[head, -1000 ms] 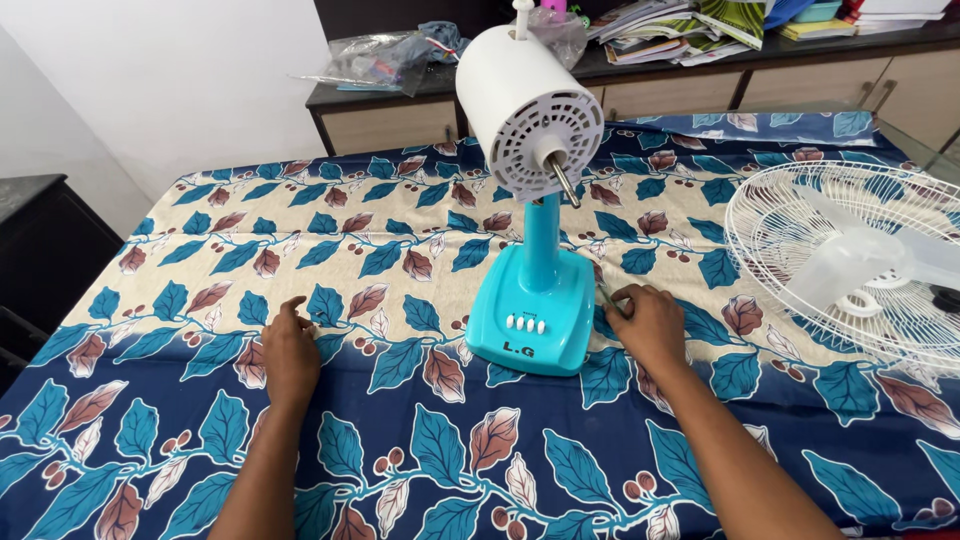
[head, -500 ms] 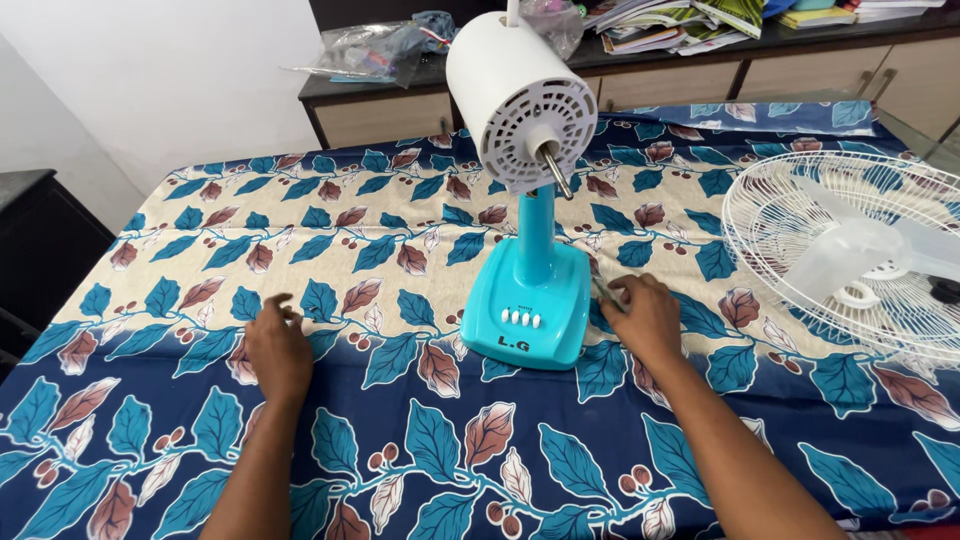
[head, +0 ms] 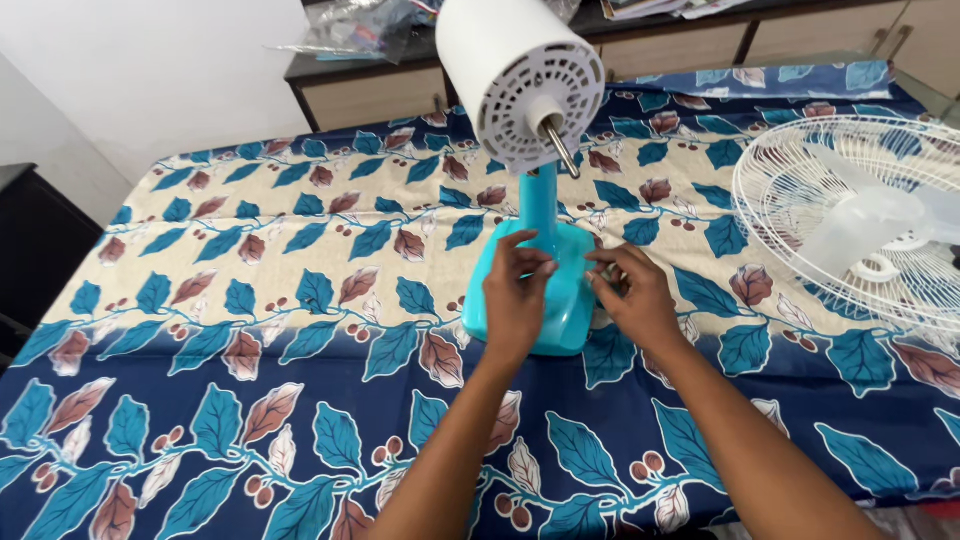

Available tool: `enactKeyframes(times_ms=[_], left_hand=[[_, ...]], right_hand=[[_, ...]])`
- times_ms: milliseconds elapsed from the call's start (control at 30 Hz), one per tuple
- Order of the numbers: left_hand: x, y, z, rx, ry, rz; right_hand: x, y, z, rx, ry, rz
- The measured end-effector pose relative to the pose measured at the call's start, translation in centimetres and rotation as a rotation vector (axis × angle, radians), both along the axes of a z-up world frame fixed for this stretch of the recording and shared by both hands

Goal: The person attaches a white fan motor to a teal fan base using a screwdriver. They tighten the screw to secure the motor, then repeatedly loosen and retighten it while adjusting the motor's position on the base.

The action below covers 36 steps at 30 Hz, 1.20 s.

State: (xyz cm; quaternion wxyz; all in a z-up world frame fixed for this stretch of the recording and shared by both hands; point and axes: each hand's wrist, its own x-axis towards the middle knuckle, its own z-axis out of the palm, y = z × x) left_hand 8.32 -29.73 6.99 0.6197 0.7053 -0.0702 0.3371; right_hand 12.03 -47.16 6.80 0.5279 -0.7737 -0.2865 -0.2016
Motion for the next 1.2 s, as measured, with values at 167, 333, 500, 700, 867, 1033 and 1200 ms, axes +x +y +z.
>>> enactKeyframes(times_ms=[167,333,500,700,867,1033,1200], left_hand=[[0.2,-1.9,0.3,-0.097,0.02,-0.117],[0.2,-1.1,-0.5,-0.113,-0.01,-0.153],[0.1,-1.2,-0.4,-0.155,0.003,-0.186],[-0.3,-1.2,-0.2,-0.101,-0.005,-0.142],[-0.5,-1.4,-0.1,-0.102,0.007,-0.14],[-0.6,-1.5,-0.1,-0.057,0.015,-0.162],[-0.6,-1.4,-0.2,-0.085,0.022,-0.203]], right_hand=[[0.3,0.0,0.0,0.083,0.095,0.054],[-0.2,0.2,-0.3,0.099,0.085,0.152],[-1.0,0.5,0.0,0.055,0.063,0.148],[-1.1,0.7,-0.3,0.096,0.101,0.175],[-0.8,0.8,-0.7,0.095,0.061,0.159],[-1.1,0.6,-0.5,-0.011,-0.09,-0.019],[-1.5,0.7,-0.1,0.016,-0.099,-0.037]])
